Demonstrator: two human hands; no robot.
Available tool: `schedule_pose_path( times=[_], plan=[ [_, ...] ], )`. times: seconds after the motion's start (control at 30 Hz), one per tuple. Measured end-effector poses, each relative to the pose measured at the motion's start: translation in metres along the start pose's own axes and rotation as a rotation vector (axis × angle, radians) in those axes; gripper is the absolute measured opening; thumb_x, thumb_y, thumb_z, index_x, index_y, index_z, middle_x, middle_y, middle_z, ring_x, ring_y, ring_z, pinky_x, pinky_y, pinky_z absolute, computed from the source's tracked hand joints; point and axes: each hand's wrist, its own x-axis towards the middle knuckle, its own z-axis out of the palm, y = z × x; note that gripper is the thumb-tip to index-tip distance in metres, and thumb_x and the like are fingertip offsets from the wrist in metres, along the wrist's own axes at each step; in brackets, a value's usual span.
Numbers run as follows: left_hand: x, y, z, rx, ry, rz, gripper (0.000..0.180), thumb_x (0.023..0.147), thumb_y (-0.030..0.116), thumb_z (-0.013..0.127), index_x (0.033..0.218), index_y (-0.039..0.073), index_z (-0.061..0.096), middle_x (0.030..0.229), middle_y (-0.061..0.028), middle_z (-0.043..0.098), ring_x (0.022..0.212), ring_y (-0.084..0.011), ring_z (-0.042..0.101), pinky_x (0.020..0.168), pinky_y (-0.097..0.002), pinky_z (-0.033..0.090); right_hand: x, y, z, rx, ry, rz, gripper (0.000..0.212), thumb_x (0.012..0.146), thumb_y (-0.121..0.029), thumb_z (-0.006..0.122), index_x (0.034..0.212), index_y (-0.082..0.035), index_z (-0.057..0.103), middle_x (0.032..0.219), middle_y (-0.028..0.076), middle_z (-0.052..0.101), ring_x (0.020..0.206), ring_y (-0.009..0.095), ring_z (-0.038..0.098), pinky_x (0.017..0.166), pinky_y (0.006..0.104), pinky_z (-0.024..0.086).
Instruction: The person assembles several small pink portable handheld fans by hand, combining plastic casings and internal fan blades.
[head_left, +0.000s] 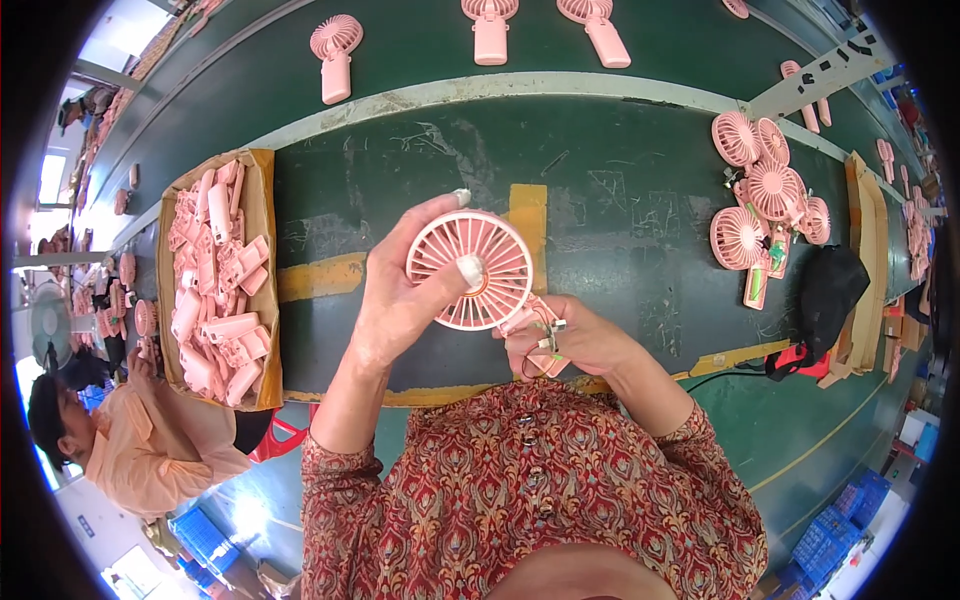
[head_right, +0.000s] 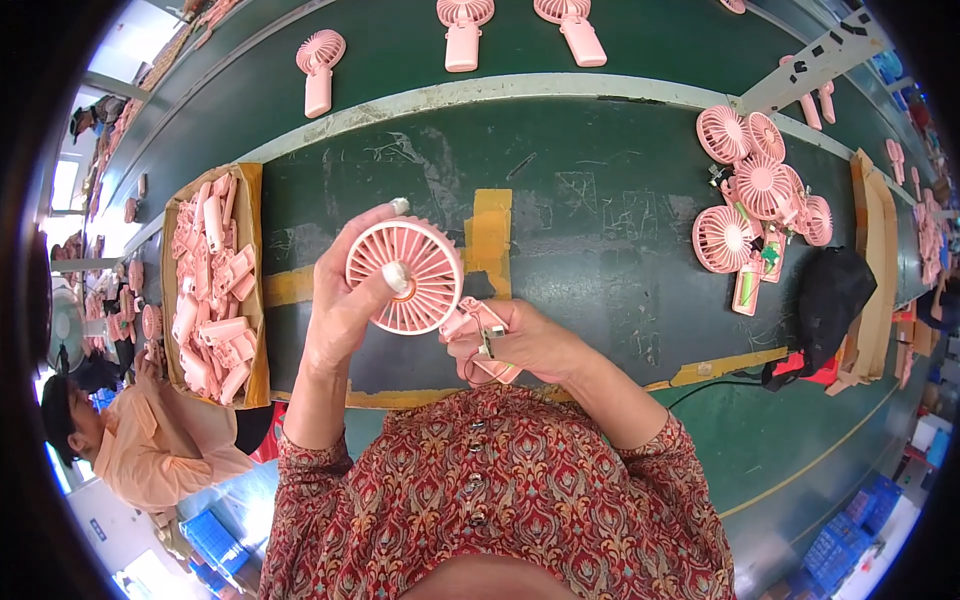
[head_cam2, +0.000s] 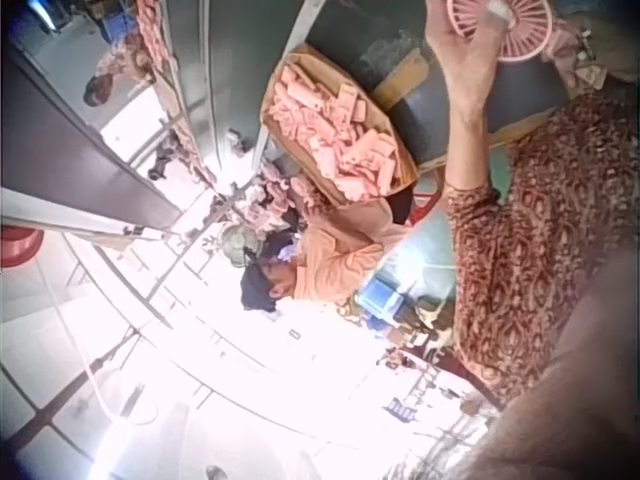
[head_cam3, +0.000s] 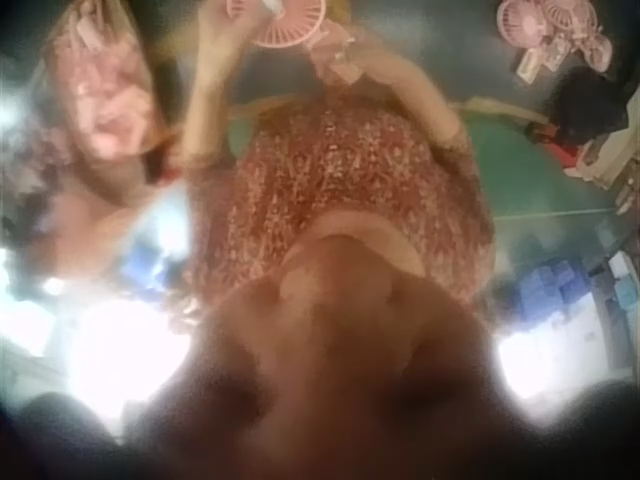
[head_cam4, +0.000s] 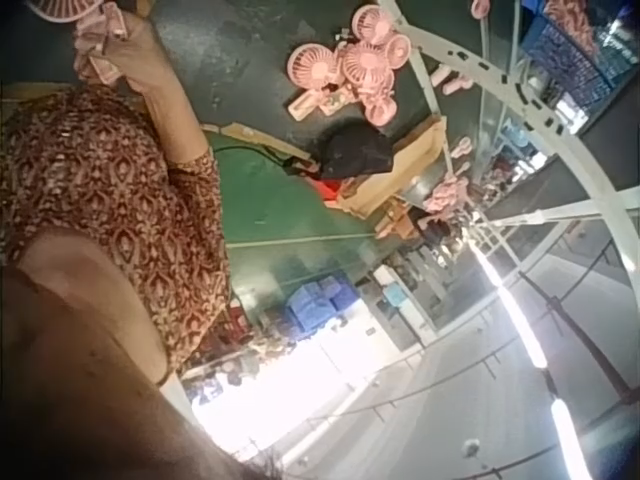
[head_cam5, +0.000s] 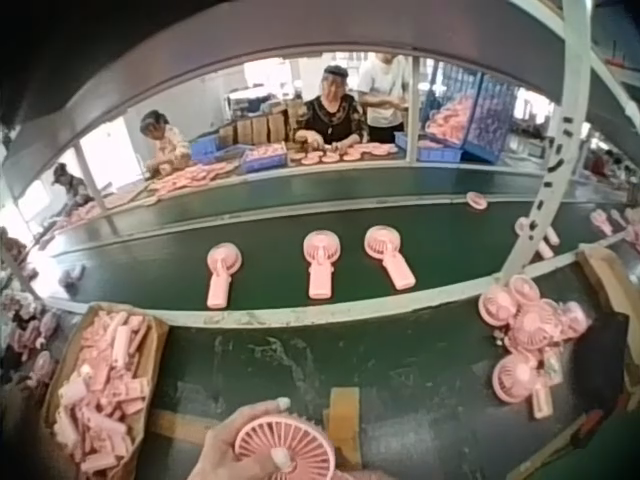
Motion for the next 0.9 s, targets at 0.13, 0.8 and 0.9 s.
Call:
schedule_pose_path(
  times=[0.13, 0.8, 0.9],
  plan=[
    [0.004, -0.001, 0.000, 0.051, 0.006, 0.006, 0.054, 0.077, 0.013, 0.071, 0.124, -0.002, 0.048, 0.102, -0.0086, 0.063, 0.091, -0.0110, 0.058, 0.081, -0.0260, 0.048, -0.003, 0.001, 0.004, -0.075, 0.040, -0.153, 0.020, 0.087, -0.012, 0.062, 0.104, -0.004, 0.057, 0.079, 0.006, 0.063, 0.068, 0.011, 0.062, 0.061, 0.0244, 0.051],
    [0.013, -0.011, -0.005, 0.077, -0.023, -0.035, 0.053, 0.078, 0.016, 0.072, 0.123, -0.001, 0.050, 0.102, -0.0089, 0.063, 0.090, -0.0116, 0.059, 0.081, -0.0266, 0.049, -0.002, -0.005, 0.013, -0.239, 0.157, -0.115, 0.027, 0.090, -0.025, 0.058, 0.104, -0.002, 0.055, 0.079, 0.006, 0.063, 0.067, 0.010, 0.060, 0.056, 0.0225, 0.047],
    [0.016, -0.013, -0.005, 0.084, -0.042, -0.033, 0.052, 0.078, 0.016, 0.071, 0.123, -0.001, 0.050, 0.102, -0.0087, 0.063, 0.091, -0.0108, 0.058, 0.082, -0.0261, 0.048, 0.000, -0.008, 0.018, -0.315, 0.249, -0.091, 0.028, 0.091, -0.028, 0.056, 0.100, -0.002, 0.057, 0.075, 0.005, 0.061, 0.066, 0.009, 0.059, 0.055, 0.0228, 0.046]
  ],
)
